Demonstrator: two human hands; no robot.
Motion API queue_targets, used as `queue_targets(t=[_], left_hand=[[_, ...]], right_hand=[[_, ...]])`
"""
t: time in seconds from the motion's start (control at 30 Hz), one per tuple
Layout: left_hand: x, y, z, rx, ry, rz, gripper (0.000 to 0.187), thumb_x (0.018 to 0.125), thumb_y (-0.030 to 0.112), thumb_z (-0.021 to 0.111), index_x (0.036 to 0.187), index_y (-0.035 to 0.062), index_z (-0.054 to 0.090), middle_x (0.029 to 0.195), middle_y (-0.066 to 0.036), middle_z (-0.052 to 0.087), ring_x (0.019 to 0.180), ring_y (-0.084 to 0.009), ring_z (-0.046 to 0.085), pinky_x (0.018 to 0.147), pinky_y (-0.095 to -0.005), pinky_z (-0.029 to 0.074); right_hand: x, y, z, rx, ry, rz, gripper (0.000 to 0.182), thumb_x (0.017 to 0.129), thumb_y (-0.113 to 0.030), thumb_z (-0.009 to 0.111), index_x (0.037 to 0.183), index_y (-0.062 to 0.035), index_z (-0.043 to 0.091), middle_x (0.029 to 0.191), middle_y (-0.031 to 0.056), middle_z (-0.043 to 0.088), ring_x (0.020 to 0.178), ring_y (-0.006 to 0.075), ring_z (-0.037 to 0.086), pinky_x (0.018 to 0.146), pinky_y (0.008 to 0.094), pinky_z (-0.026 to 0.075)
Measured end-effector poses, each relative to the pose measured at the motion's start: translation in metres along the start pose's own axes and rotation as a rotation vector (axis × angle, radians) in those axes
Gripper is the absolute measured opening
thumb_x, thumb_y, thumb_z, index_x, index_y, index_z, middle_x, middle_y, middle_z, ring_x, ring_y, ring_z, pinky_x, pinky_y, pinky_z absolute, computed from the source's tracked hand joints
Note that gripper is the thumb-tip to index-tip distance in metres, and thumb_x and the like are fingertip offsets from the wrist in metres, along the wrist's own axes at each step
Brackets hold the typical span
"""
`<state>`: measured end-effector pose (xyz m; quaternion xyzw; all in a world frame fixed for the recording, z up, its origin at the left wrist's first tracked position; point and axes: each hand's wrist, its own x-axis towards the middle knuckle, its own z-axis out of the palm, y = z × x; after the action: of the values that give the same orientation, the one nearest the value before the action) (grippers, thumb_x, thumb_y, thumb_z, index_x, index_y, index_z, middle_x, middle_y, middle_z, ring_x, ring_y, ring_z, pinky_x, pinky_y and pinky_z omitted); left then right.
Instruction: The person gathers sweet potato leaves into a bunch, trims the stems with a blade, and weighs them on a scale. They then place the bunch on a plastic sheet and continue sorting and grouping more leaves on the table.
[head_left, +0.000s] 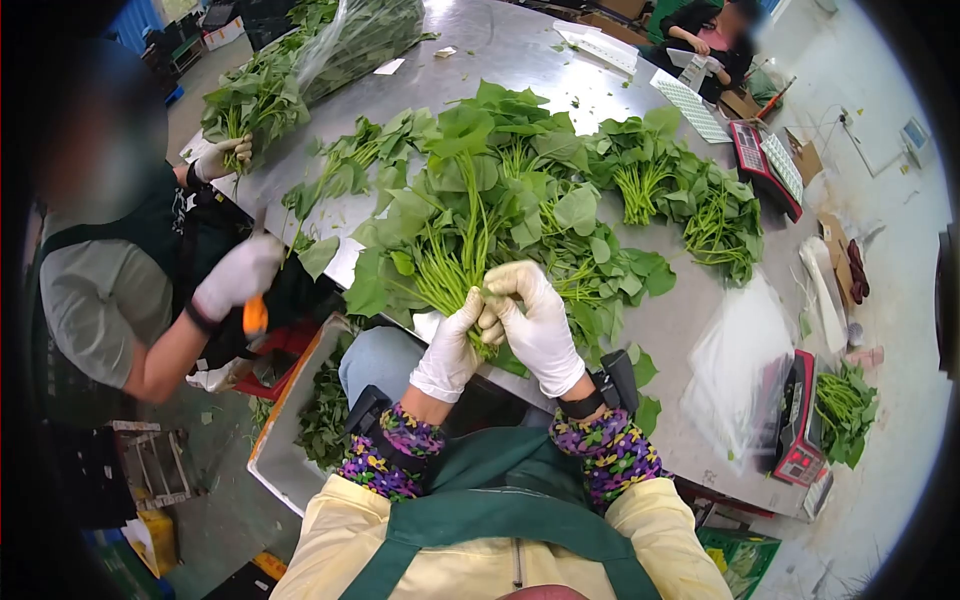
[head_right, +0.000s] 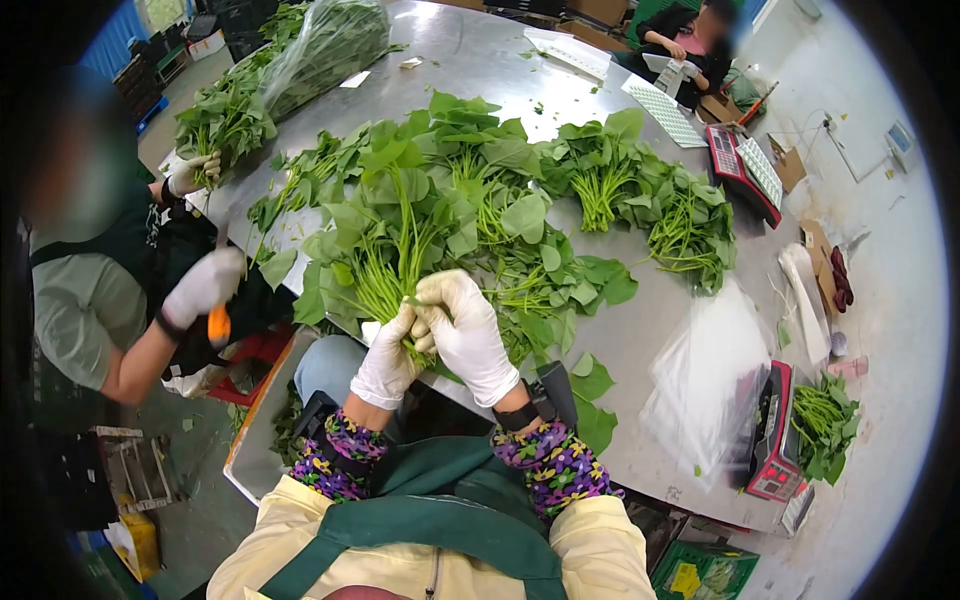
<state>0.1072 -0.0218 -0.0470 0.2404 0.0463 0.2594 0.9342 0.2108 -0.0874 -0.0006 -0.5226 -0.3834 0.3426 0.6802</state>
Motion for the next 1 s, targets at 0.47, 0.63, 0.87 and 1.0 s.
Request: queue_targets(t=[0.47, 0.63, 0.87, 1.0], left_hand=[[0.003, 0.018, 0.008, 0.209, 0.259, 0.432, 0.02, 0.093, 0.023, 0.057, 0.093, 0.003, 0.055, 0.065, 0.003, 0.04, 0.054, -0.0077, 0.036, 0.048, -0.0213, 0.03], [0.003, 0.025, 0.013, 0.22, 0.315, 0.42, 0.025, 0.094, 0.026, 0.054, 0.102, 0.0021, 0.056, 0.065, 0.003, 0.036, 0.055, -0.0084, 0.033, 0.051, -0.0227, 0.03], [0.006, 0.023, -0.002, 0.156, 0.39, 0.514, 0.021, 0.094, 0.022, 0.056, 0.098, 0.0021, 0.055, 0.066, 0.001, 0.04, 0.056, -0.0104, 0.036, 0.051, -0.0238, 0.032], [0.007, 0.025, -0.005, 0.149, 0.495, 0.589, 0.021, 0.093, 0.021, 0.057, 0.097, 0.0012, 0.054, 0.066, 0.0, 0.041, 0.056, -0.0101, 0.036, 0.05, -0.0234, 0.032]], right_hand=[[-0.014, -0.007, -0.059, -1.352, 0.264, -0.447, 0.028, 0.072, -0.002, 0.057, 0.099, -0.0071, 0.06, 0.089, 0.0109, 0.061, 0.081, 0.0299, 0.056, 0.073, 0.0386, 0.046], [0.007, -0.009, -0.08, -1.351, 0.256, -0.367, 0.025, 0.074, -0.004, 0.057, 0.097, -0.0099, 0.062, 0.099, 0.0081, 0.059, 0.083, 0.0284, 0.056, 0.07, 0.0382, 0.047], [0.069, 0.013, -0.069, -1.574, 0.332, -0.422, 0.011, 0.077, -0.016, 0.061, 0.088, -0.0158, 0.06, 0.078, 0.0053, 0.057, 0.076, 0.0251, 0.057, 0.063, 0.0373, 0.048], [0.083, 0.024, -0.063, -1.727, 0.358, -0.259, 0.016, 0.076, -0.026, 0.067, 0.083, -0.0149, 0.058, 0.077, 0.0047, 0.059, 0.07, 0.027, 0.058, 0.059, 0.0391, 0.047]])
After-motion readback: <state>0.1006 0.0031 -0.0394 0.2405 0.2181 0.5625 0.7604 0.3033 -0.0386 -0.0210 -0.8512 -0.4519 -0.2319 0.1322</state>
